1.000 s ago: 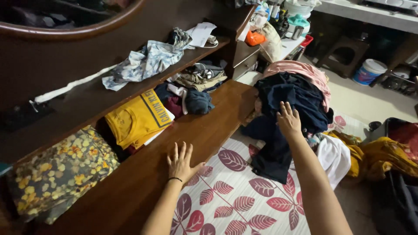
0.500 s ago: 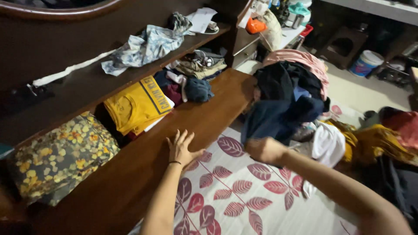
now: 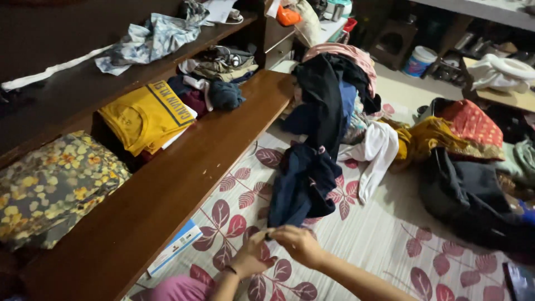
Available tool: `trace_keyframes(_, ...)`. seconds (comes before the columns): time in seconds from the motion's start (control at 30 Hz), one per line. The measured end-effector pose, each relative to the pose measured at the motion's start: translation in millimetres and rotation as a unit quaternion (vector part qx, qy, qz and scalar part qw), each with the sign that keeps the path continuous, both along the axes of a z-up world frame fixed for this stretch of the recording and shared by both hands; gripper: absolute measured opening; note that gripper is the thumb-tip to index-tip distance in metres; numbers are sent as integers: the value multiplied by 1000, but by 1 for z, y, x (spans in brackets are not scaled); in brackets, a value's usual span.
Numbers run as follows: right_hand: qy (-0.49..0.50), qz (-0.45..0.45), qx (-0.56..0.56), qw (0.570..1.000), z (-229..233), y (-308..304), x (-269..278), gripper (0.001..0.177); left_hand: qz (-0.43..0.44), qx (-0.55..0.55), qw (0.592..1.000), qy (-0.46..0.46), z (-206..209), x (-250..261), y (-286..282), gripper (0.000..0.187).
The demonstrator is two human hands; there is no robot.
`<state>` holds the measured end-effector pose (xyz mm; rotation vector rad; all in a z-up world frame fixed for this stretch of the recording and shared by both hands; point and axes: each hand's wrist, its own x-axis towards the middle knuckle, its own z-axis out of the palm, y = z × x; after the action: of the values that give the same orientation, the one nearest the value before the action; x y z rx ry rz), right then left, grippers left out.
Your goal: Folding a yellow t-shirt and a dark t-shirt on a bed and organizing them near a wardrobe.
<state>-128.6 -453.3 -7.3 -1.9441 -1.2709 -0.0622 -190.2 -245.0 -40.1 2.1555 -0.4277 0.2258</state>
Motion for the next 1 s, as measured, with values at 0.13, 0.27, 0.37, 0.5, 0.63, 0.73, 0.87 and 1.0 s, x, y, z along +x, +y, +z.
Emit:
trace_keyframes(0.13, 39, 29, -49, 998, 21, -5, -16, 48, 33, -24, 999, -26, -84, 13, 11, 44)
trace_keyframes(0.27, -80, -104, -56, 990, 17, -17, 22, 78, 46, -160, 977, -136, -24, 21, 16, 28)
trace_keyframes(0.37, -71, -218, -124, 966, -9, -38, 51, 92, 52, -158, 979, -119, -30, 19, 16, 20)
trace_keyframes(0.5, 1, -287, -208, 935, -55, -57, 72, 87, -20, -318, 937, -144, -30, 9, 13, 15)
trace_keyframes(0.63, 55, -317, -197, 926, -62, -55, 70, 76, -30, -639, 766, -54, -19, 15, 38, 15)
trace_keyframes(0.73, 165, -346, -59, 922, -16, -75, 87, 51, 113, -638, 756, -95, -8, 23, 65, 19)
trace_keyframes(0.87, -61, -378, 182, 906, 64, -101, 64, 42, 175, -660, 715, -148, 5, 17, 55, 18)
trace_keyframes(1.0, -154, -429, 313, 833, 114, -100, 14, 27, 210, -571, 768, -197, 45, -1, 37, 19)
